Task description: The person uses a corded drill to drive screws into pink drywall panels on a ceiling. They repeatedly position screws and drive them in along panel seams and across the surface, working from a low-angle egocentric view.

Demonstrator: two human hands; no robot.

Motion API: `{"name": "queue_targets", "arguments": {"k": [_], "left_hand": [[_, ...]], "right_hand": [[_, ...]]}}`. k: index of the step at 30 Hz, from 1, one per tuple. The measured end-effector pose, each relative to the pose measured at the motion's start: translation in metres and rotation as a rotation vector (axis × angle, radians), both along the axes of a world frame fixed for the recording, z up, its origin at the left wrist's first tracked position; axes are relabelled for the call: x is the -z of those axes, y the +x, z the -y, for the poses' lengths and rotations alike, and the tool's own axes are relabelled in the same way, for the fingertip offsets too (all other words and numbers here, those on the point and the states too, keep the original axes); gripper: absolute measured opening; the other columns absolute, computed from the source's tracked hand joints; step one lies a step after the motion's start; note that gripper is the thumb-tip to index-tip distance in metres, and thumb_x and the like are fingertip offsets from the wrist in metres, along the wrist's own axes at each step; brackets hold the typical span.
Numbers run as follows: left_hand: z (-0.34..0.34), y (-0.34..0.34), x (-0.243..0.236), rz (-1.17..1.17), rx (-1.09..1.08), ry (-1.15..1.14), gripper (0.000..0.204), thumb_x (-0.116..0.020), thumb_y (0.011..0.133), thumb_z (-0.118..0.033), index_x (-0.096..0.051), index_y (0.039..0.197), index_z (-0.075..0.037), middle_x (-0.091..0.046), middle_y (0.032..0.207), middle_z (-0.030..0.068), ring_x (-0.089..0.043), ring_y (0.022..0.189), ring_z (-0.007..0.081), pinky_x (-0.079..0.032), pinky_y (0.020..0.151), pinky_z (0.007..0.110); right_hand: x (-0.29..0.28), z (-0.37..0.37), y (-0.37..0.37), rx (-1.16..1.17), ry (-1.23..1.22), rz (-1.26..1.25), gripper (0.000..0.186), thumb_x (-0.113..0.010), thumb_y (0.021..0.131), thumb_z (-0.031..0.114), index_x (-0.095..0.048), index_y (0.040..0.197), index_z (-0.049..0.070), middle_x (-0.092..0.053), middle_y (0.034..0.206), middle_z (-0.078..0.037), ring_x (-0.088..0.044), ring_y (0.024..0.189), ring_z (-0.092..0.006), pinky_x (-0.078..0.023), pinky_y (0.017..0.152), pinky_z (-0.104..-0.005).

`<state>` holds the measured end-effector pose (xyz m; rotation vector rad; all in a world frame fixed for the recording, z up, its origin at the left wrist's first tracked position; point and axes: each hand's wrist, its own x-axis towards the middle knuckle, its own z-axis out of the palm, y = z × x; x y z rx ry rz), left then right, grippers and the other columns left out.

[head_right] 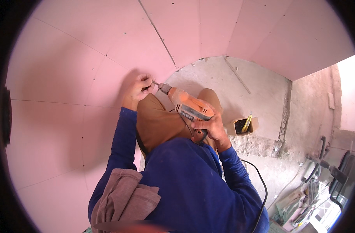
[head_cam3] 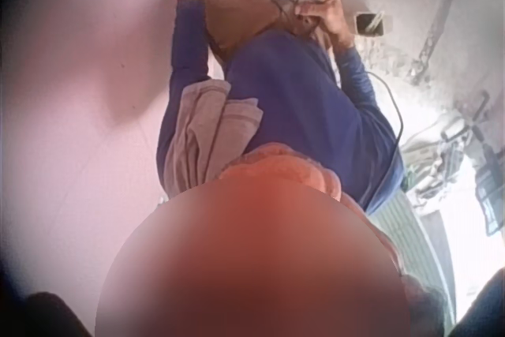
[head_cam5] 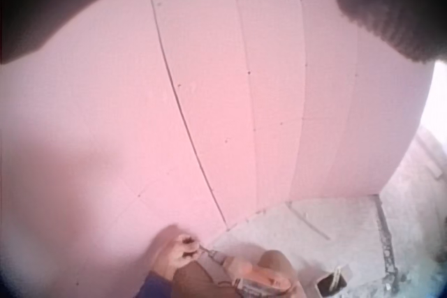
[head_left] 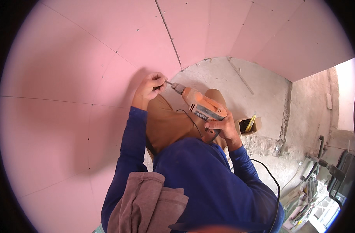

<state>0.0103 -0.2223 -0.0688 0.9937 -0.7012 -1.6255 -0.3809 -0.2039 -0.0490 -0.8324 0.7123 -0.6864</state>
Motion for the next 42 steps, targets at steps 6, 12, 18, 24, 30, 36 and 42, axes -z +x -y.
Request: {"name": "queue_targets", "arguments": {"k": [6,12,18,24,30,36,42], "left_hand": [[0.06,-0.04,0.014,-0.153,-0.284,0.104,0.025,-0.069,0.11,-0.026,-0.07,0.111,-0.001,-0.064,0.084,0.0032,-0.058,0.067,0.0136,-0.038,0.05,0.024],[0.115,-0.034,0.001,0.068,-0.307,0.158,0.021,-0.061,0.112,-0.023,-0.072,0.118,-0.006,-0.062,0.087,-0.0018,-0.058,0.071,0.0088,-0.041,0.053,0.022],[0.147,-0.015,-0.008,0.171,-0.309,0.175,0.022,-0.061,0.112,-0.024,-0.073,0.115,-0.005,-0.061,0.083,-0.0027,-0.055,0.068,0.0087,-0.037,0.05,0.023],[0.153,-0.016,0.001,0.203,-0.353,0.168,0.019,-0.062,0.11,-0.022,-0.074,0.11,-0.007,-0.062,0.084,-0.0023,-0.055,0.069,0.0085,-0.035,0.05,0.022],[0.154,-0.016,0.003,0.172,-0.367,0.175,0.017,-0.062,0.11,-0.02,-0.075,0.108,-0.008,-0.063,0.083,-0.0021,-0.056,0.069,0.009,-0.035,0.051,0.024],[0.152,-0.018,0.004,0.174,-0.433,0.181,0.017,-0.063,0.11,-0.019,-0.074,0.111,-0.006,-0.066,0.087,0.0006,-0.058,0.07,0.0102,-0.037,0.053,0.023],[0.132,-0.015,0.016,-0.083,-0.511,0.211,0.016,-0.06,0.108,-0.005,-0.071,0.112,0.007,-0.07,0.098,0.0104,-0.069,0.083,0.0176,-0.051,0.061,0.023]], "right_hand": [[0.001,-0.002,0.042,0.209,-0.089,-0.024,0.084,-0.091,0.073,-0.009,-0.059,0.15,-0.002,-0.074,0.118,-0.006,-0.069,0.105,-0.015,-0.059,0.091,-0.0321],[0.018,0.017,0.099,0.371,-0.209,-0.05,0.077,-0.088,0.078,-0.005,-0.057,0.149,-0.002,-0.074,0.117,-0.006,-0.069,0.101,-0.0135,-0.058,0.092,-0.0308],[0.023,0.035,0.131,0.409,-0.229,-0.031,0.079,-0.089,0.079,-0.001,-0.057,0.15,-0.001,-0.074,0.124,-0.009,-0.069,0.109,-0.0151,-0.058,0.097,-0.0316],[0.028,0.04,0.137,0.411,-0.213,-0.09,0.081,-0.09,0.079,0.001,-0.055,0.152,-0.001,-0.075,0.125,-0.01,-0.07,0.112,-0.016,-0.057,0.1,-0.0321],[0.026,0.046,0.134,0.382,-0.235,-0.125,0.084,-0.09,0.079,0.001,-0.054,0.154,0.0,-0.077,0.122,-0.009,-0.072,0.106,-0.0146,-0.059,0.096,-0.0319],[0.023,0.05,0.132,0.371,-0.207,-0.152,0.084,-0.091,0.078,0.001,-0.054,0.155,0.0,-0.077,0.12,-0.01,-0.072,0.101,-0.0148,-0.06,0.092,-0.0317],[0.02,0.054,0.13,0.364,-0.241,-0.148,0.083,-0.09,0.078,0.001,-0.055,0.153,0.001,-0.077,0.12,-0.009,-0.072,0.101,-0.0137,-0.06,0.092,-0.0312]]}}
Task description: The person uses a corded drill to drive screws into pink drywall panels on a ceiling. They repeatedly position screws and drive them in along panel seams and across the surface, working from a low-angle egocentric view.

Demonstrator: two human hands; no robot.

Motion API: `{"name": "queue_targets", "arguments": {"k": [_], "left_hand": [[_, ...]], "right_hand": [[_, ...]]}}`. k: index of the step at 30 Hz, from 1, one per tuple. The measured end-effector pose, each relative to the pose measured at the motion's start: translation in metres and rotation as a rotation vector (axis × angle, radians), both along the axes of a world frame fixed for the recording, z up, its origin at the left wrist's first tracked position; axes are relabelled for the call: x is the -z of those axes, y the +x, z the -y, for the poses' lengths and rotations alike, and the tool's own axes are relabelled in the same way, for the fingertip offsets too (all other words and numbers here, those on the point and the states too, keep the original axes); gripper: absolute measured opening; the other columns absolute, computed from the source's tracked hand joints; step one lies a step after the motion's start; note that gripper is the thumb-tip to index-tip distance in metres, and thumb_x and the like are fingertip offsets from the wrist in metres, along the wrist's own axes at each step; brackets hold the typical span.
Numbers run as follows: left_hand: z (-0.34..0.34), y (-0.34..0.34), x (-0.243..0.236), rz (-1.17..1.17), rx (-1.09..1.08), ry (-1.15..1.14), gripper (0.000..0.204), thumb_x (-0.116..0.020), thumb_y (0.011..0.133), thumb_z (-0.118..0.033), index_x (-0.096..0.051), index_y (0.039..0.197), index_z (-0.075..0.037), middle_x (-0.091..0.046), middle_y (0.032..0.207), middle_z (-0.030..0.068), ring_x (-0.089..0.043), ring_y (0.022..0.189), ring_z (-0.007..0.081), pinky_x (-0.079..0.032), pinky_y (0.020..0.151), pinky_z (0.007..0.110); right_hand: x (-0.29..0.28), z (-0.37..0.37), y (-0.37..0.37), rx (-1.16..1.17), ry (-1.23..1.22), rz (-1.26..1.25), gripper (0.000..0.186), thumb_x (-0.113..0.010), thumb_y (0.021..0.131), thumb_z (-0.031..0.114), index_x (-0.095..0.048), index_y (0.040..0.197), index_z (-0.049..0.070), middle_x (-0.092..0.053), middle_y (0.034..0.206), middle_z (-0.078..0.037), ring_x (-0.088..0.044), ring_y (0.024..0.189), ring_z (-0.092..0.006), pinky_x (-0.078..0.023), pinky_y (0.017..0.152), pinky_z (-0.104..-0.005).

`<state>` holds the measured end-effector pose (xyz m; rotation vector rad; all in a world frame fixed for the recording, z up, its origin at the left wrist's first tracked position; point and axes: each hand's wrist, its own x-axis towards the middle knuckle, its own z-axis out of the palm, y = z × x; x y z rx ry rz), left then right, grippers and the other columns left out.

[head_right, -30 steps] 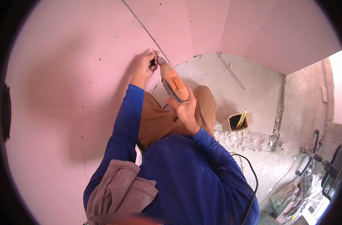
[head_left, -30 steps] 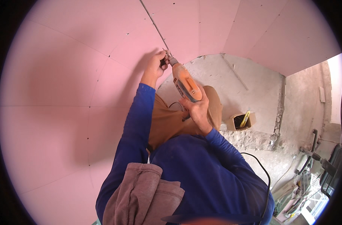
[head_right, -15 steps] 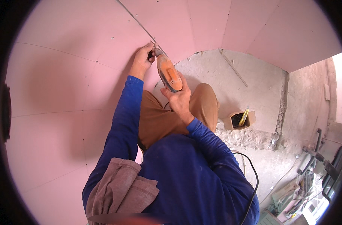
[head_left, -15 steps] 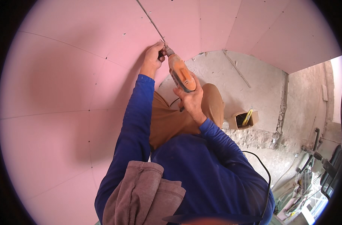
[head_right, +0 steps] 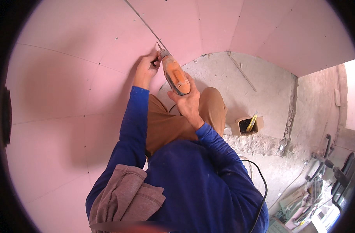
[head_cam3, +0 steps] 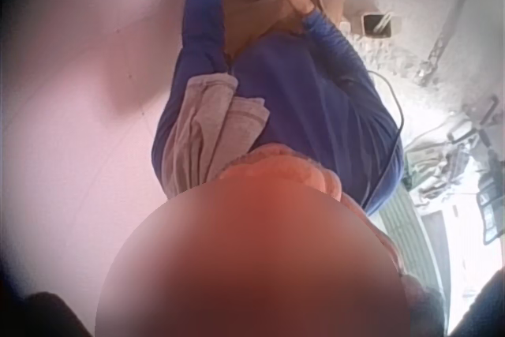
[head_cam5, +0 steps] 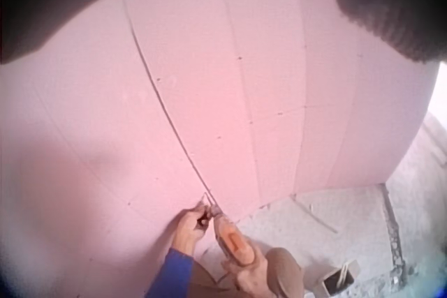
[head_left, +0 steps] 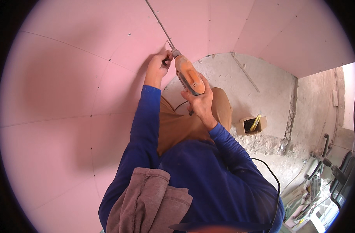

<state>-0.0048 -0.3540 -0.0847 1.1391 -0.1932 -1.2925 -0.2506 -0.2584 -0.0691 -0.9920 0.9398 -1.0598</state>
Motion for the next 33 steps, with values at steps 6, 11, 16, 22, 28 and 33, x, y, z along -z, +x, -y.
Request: {"name": "queue_targets", "arguments": {"k": [6,11,16,22,28,33], "left_hand": [[-0.036,-0.005,0.018,-0.263,-0.113,0.029,0.026,-0.058,0.101,0.013,-0.061,0.127,0.014,-0.069,0.122,0.0201,-0.074,0.111,0.0322,-0.067,0.099,0.033],[-0.062,-0.007,0.029,-0.244,-0.055,-0.018,0.03,-0.056,0.102,0.014,-0.059,0.132,0.012,-0.068,0.127,0.0224,-0.071,0.124,0.0355,-0.064,0.108,0.038],[-0.078,-0.006,0.04,-0.222,-0.032,-0.003,0.026,-0.058,0.105,0.009,-0.061,0.13,0.01,-0.068,0.129,0.0211,-0.071,0.123,0.0326,-0.062,0.113,0.036],[-0.086,-0.003,0.049,-0.146,-0.027,0.02,0.018,-0.069,0.106,-0.005,-0.07,0.122,0.003,-0.074,0.117,0.0129,-0.074,0.109,0.0255,-0.064,0.099,0.031],[-0.087,0.0,0.05,-0.118,-0.058,0.076,0.02,-0.075,0.106,-0.014,-0.075,0.123,-0.006,-0.074,0.106,0.0057,-0.072,0.095,0.0164,-0.062,0.081,0.025],[-0.089,0.002,0.053,-0.116,-0.047,0.051,0.024,-0.074,0.106,-0.015,-0.074,0.128,-0.006,-0.073,0.104,0.0045,-0.071,0.092,0.0159,-0.062,0.079,0.025]], "right_hand": [[-0.007,0.002,0.0,-0.027,0.006,-0.017,0.081,-0.088,0.078,0.0,-0.056,0.153,0.001,-0.076,0.118,-0.007,-0.071,0.098,-0.0122,-0.06,0.09,-0.0303],[-0.011,0.002,0.003,-0.014,0.008,0.033,0.082,-0.088,0.078,-0.002,-0.055,0.153,0.0,-0.076,0.115,-0.007,-0.071,0.096,-0.0119,-0.06,0.089,-0.0296],[-0.007,0.004,0.004,-0.001,-0.004,-0.007,0.082,-0.088,0.078,-0.002,-0.055,0.153,0.0,-0.077,0.117,-0.008,-0.072,0.096,-0.0122,-0.06,0.088,-0.0295],[-0.001,0.007,0.006,0.013,-0.073,-0.032,0.081,-0.089,0.078,0.001,-0.057,0.152,0.001,-0.078,0.119,-0.011,-0.074,0.098,-0.0127,-0.061,0.09,-0.0302],[-0.003,0.011,0.006,-0.019,-0.065,-0.083,0.08,-0.089,0.079,0.005,-0.057,0.152,0.002,-0.08,0.114,-0.011,-0.075,0.098,-0.014,-0.062,0.09,-0.0308],[-0.002,0.016,0.008,-0.012,-0.083,-0.11,0.081,-0.089,0.078,0.005,-0.056,0.152,0.002,-0.08,0.114,-0.012,-0.076,0.098,-0.0149,-0.062,0.091,-0.0314]]}}
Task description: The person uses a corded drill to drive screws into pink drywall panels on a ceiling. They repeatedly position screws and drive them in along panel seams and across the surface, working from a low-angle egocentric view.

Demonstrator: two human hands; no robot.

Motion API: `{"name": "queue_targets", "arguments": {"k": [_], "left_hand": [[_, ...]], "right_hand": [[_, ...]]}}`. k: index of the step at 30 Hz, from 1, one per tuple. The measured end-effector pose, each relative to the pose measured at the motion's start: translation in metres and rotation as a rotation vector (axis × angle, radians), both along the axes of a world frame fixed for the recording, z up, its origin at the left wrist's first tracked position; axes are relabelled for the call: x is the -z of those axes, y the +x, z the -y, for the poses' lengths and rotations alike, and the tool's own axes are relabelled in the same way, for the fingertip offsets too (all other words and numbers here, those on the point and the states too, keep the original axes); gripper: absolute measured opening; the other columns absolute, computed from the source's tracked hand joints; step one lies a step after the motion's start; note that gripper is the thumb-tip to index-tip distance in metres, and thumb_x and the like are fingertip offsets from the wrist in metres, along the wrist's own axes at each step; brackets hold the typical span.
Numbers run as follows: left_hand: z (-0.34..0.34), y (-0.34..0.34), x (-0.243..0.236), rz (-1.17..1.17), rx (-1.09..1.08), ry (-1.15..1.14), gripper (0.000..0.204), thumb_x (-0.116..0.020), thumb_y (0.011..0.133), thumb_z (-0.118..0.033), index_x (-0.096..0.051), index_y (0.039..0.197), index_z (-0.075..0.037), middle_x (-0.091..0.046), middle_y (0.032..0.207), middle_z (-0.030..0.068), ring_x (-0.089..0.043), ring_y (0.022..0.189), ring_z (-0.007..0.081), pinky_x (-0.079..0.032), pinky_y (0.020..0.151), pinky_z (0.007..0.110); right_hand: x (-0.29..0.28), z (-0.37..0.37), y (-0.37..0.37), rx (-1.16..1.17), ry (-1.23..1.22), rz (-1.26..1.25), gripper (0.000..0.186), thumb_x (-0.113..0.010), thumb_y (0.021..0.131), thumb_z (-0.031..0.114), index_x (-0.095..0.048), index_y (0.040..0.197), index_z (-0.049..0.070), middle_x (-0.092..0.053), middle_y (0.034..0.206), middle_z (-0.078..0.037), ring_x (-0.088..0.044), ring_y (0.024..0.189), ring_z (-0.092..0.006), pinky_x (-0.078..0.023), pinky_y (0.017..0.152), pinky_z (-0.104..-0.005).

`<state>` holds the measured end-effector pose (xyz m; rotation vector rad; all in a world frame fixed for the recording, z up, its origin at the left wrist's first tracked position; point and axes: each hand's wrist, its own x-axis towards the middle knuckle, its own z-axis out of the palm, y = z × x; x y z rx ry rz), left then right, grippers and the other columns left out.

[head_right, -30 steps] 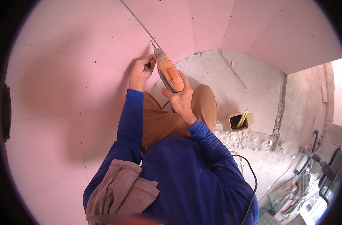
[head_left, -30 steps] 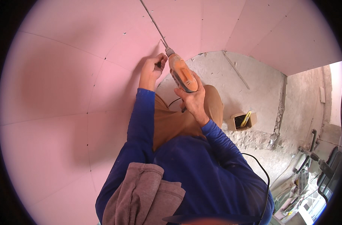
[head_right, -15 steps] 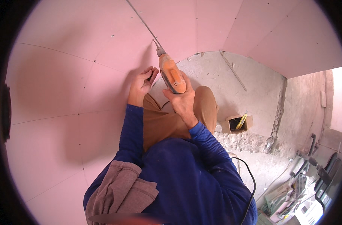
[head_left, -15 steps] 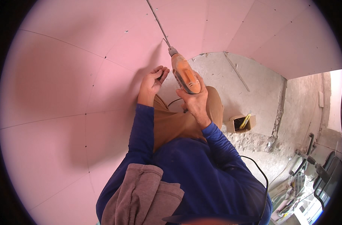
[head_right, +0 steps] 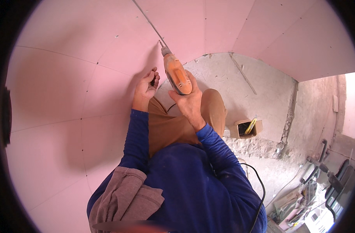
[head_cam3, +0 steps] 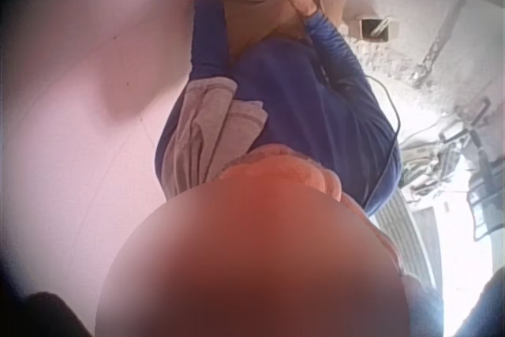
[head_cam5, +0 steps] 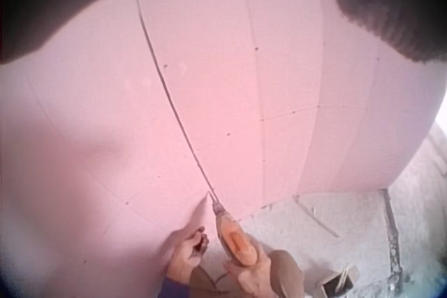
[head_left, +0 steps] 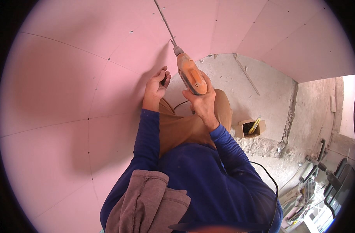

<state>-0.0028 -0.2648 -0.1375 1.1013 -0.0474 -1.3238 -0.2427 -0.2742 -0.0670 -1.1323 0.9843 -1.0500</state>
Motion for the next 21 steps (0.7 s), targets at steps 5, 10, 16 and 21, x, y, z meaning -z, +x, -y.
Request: {"name": "queue_targets", "arguments": {"k": [5,10,16,21], "left_hand": [[0.002,0.006,0.002,-0.005,-0.002,-0.031,0.026,-0.072,0.107,-0.015,-0.072,0.132,-0.006,-0.071,0.102,0.004,-0.07,0.089,0.0158,-0.061,0.078,0.025],[0.008,0.013,-0.002,0.039,-0.021,-0.031,0.025,-0.07,0.108,-0.015,-0.07,0.132,-0.006,-0.07,0.1,0.0039,-0.069,0.088,0.0159,-0.061,0.075,0.024],[0.016,0.022,-0.008,0.022,-0.061,-0.127,0.023,-0.068,0.109,-0.013,-0.069,0.13,-0.005,-0.069,0.099,0.0048,-0.069,0.088,0.0166,-0.061,0.074,0.024],[0.019,0.028,-0.007,-0.002,-0.07,-0.125,0.021,-0.069,0.108,-0.011,-0.072,0.128,-0.004,-0.069,0.099,0.0051,-0.07,0.088,0.0181,-0.062,0.074,0.025]], "right_hand": [[0.003,0.001,0.0,-0.004,0.013,0.0,0.082,-0.089,0.078,0.005,-0.056,0.153,0.003,-0.08,0.119,-0.015,-0.077,0.103,-0.0168,-0.062,0.094,-0.0334],[0.005,0.002,-0.001,-0.017,0.001,-0.036,0.082,-0.089,0.078,0.004,-0.056,0.153,0.005,-0.079,0.125,-0.017,-0.077,0.11,-0.0201,-0.062,0.096,-0.0348],[0.005,0.002,0.0,-0.014,-0.004,-0.034,0.082,-0.089,0.078,0.005,-0.056,0.153,0.005,-0.079,0.125,-0.018,-0.077,0.113,-0.0217,-0.061,0.098,-0.0355],[0.006,0.003,0.0,-0.01,-0.023,-0.064,0.084,-0.09,0.077,0.006,-0.055,0.154,0.005,-0.079,0.126,-0.019,-0.077,0.115,-0.0228,-0.061,0.099,-0.0362]]}}
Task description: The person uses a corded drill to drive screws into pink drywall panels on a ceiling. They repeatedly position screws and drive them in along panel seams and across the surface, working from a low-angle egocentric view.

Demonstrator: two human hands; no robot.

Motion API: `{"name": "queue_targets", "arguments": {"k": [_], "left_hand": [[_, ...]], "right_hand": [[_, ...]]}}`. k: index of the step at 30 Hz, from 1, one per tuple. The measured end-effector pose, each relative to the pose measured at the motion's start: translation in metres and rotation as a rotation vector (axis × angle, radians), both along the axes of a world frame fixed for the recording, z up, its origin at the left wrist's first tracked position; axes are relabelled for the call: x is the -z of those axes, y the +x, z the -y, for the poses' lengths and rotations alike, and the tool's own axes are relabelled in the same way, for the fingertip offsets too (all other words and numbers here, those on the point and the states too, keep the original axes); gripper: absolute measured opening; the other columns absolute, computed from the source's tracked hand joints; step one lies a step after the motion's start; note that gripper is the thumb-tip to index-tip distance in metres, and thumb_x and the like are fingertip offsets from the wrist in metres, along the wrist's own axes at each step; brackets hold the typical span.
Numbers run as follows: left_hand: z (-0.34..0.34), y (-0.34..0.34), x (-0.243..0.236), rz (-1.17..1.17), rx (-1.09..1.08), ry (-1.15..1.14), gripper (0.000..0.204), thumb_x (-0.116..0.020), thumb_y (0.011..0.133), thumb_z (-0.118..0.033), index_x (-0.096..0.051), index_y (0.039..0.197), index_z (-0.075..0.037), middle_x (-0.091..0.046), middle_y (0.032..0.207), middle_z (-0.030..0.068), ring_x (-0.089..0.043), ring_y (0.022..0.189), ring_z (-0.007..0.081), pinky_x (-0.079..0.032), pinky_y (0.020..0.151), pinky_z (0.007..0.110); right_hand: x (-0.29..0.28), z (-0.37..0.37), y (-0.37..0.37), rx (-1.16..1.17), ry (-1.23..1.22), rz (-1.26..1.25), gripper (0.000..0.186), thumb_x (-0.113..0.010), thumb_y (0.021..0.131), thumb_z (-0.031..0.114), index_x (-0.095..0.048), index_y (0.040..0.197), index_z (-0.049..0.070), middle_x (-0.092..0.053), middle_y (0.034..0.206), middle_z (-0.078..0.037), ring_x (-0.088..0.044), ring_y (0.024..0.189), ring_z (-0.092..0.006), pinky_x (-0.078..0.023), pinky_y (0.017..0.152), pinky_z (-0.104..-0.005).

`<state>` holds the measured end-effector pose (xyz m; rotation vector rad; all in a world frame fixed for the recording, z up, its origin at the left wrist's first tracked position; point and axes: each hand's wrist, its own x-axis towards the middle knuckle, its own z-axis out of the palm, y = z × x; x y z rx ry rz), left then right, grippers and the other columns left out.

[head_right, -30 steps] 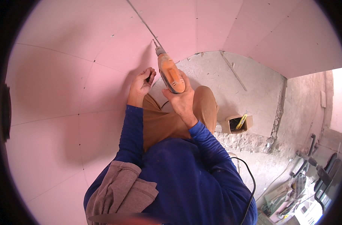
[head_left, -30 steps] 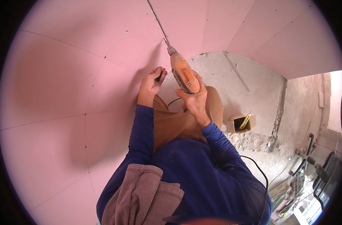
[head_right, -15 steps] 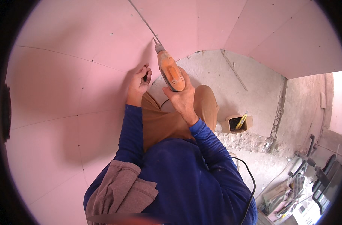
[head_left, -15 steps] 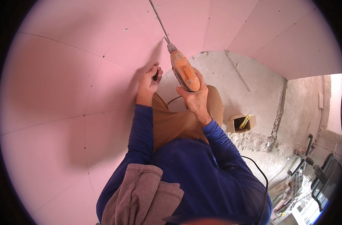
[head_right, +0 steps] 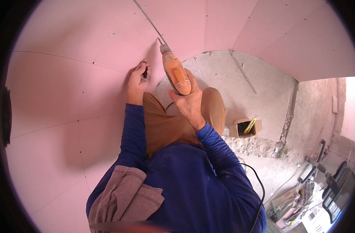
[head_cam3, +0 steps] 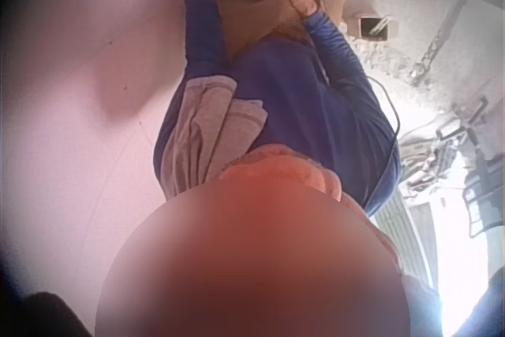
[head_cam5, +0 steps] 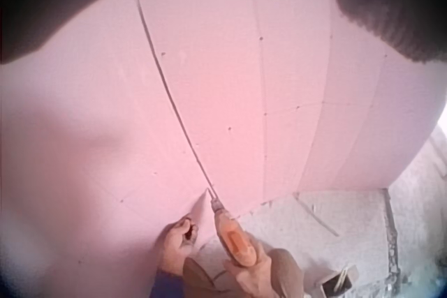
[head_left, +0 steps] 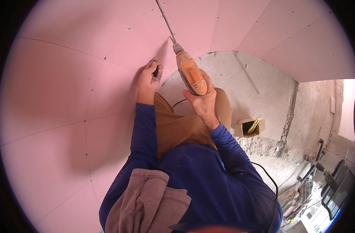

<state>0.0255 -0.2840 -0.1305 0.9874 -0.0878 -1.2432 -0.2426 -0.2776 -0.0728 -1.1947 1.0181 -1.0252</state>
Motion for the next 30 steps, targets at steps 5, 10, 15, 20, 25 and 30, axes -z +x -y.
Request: {"name": "queue_targets", "arguments": {"k": [5,10,15,20,25,30], "left_hand": [[0.0013,0.0015,0.0021,-0.013,-0.007,0.0,0.021,-0.069,0.108,-0.01,-0.073,0.128,-0.004,-0.07,0.1,0.0055,-0.071,0.088,0.0191,-0.063,0.075,0.026],[0.0009,0.0024,0.003,-0.008,0.006,-0.011,0.02,-0.069,0.108,-0.01,-0.072,0.127,-0.003,-0.07,0.1,0.0057,-0.071,0.087,0.0192,-0.063,0.075,0.026],[0.0012,0.0033,0.0055,-0.017,0.002,-0.016,0.019,-0.068,0.108,-0.009,-0.072,0.126,-0.003,-0.069,0.099,0.0058,-0.071,0.088,0.0192,-0.063,0.075,0.025],[0.0012,0.0046,0.0075,-0.024,0.014,-0.027,0.019,-0.068,0.108,-0.009,-0.072,0.126,-0.003,-0.069,0.099,0.006,-0.071,0.088,0.0193,-0.064,0.074,0.026],[0.0026,0.0047,0.0067,-0.017,0.007,-0.02,0.019,-0.068,0.109,-0.008,-0.071,0.126,-0.003,-0.069,0.1,0.0059,-0.07,0.088,0.019,-0.063,0.074,0.026],[0.0032,0.0031,0.0037,-0.021,0.006,-0.024,0.02,-0.067,0.109,-0.009,-0.071,0.127,-0.002,-0.068,0.101,0.0059,-0.069,0.088,0.0186,-0.062,0.073,0.025]], "right_hand": [[0.0021,0.0018,-0.0002,0.006,-0.045,-0.035,0.085,-0.09,0.077,0.006,-0.055,0.154,0.004,-0.078,0.127,-0.021,-0.077,0.116,-0.0258,-0.061,0.099,-0.0374],[0.0039,0.0041,-0.0006,0.014,-0.155,-0.089,0.085,-0.09,0.076,0.007,-0.055,0.154,0.003,-0.078,0.126,-0.023,-0.078,0.115,-0.0294,-0.062,0.098,-0.0389],[0.005,0.0056,0.0012,0.022,-0.192,-0.159,0.085,-0.09,0.075,0.009,-0.055,0.153,0.002,-0.078,0.122,-0.025,-0.079,0.112,-0.0348,-0.063,0.096,-0.0415],[0.0064,0.005,0.0021,0.027,-0.208,-0.181,0.085,-0.09,0.074,0.009,-0.056,0.152,0.002,-0.077,0.122,-0.026,-0.079,0.111,-0.0373,-0.063,0.095,-0.043],[0.008,0.0057,0.0029,0.029,-0.23,-0.196,0.084,-0.089,0.074,0.009,-0.056,0.152,0.002,-0.076,0.123,-0.026,-0.078,0.111,-0.039,-0.063,0.095,-0.0441],[0.0094,0.0064,0.0032,0.026,-0.237,-0.181,0.084,-0.089,0.075,0.009,-0.057,0.152,0.001,-0.075,0.127,-0.027,-0.076,0.115,-0.0402,-0.062,0.096,-0.0453]]}}
